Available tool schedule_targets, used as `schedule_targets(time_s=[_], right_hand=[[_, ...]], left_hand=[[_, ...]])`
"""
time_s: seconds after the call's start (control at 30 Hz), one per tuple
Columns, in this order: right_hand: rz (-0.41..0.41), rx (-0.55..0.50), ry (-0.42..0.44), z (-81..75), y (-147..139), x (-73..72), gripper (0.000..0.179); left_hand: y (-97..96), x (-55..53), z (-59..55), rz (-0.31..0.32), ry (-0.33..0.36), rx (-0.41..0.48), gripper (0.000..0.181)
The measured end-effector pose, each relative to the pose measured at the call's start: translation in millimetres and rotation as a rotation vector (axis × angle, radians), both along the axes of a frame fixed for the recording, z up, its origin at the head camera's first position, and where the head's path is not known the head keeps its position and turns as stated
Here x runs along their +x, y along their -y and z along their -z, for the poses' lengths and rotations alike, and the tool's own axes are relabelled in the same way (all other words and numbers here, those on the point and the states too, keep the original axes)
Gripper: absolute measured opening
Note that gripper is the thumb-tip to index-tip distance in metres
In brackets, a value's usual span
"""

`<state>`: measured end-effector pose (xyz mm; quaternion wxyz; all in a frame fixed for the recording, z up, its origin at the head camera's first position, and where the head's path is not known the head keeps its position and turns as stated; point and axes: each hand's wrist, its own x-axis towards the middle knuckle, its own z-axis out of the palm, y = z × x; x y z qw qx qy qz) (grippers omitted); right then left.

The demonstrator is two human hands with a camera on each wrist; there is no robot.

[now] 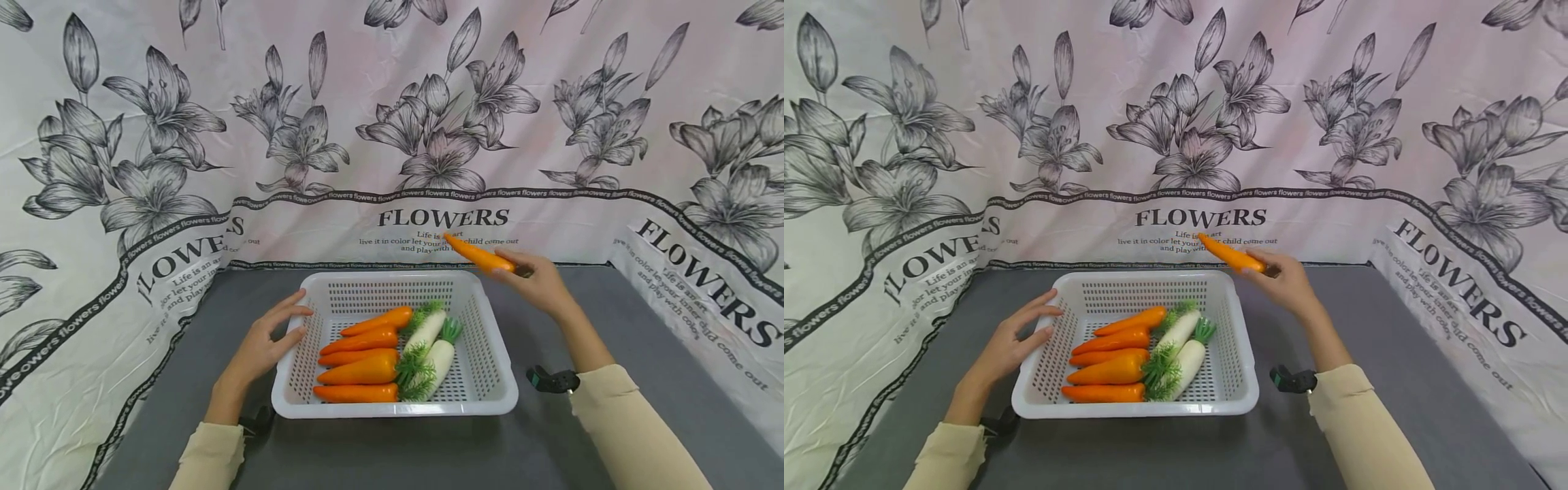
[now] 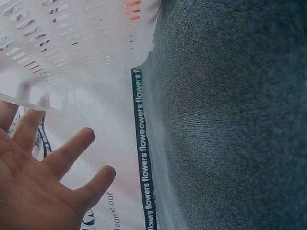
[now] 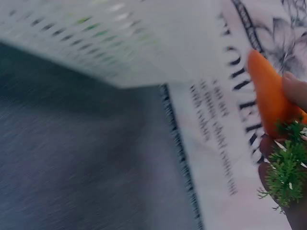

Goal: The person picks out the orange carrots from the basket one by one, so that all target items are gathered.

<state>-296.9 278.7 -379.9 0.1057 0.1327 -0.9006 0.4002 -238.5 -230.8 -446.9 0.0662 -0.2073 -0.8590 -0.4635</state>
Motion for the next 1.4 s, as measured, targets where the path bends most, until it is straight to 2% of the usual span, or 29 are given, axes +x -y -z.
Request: schedule_targets(time_s=[0.17, 0.33, 0.43, 0.57, 0.8, 1.07, 1.4], right_hand=[[0.191, -0.012, -0.007, 34.3, -17, 14.4, 0.058], [0.319, 0.014, -0.054, 67.1, -28, 23.0, 0.054], [0.376, 0.061, -0.079, 82.9, -30, 24.8, 0.052], [0.404, 0.093, -0.062, 95.7, -27, 27.4, 0.051], [0.443, 0.105, 0.002, 101.0, -17, 29.2, 0.055], [0.487, 0.132, 0.028, 101.5, -14, 29.0, 0.06], [0.51, 0.137, 0.082, 96.9, -11, 30.7, 0.064]], left_hand=[[0.6, 0.2, 0.4, 0.0, -0.003, -0.006, 0.033], [0.9, 0.4, -0.2, 0.002, 0.0, -0.008, 0.034], [1.0, 0.3, -0.4, 0.002, 0.002, -0.008, 0.034], [1.2, 0.4, 0.1, -0.001, 0.004, -0.017, 0.035], [0.2, 0.6, -1.4, -0.005, 0.012, -0.021, 0.034], [0.0, 1.2, -2.4, -0.015, 0.023, -0.028, 0.035], [-1.2, 2.6, -4.6, -0.015, 0.02, -0.029, 0.036]])
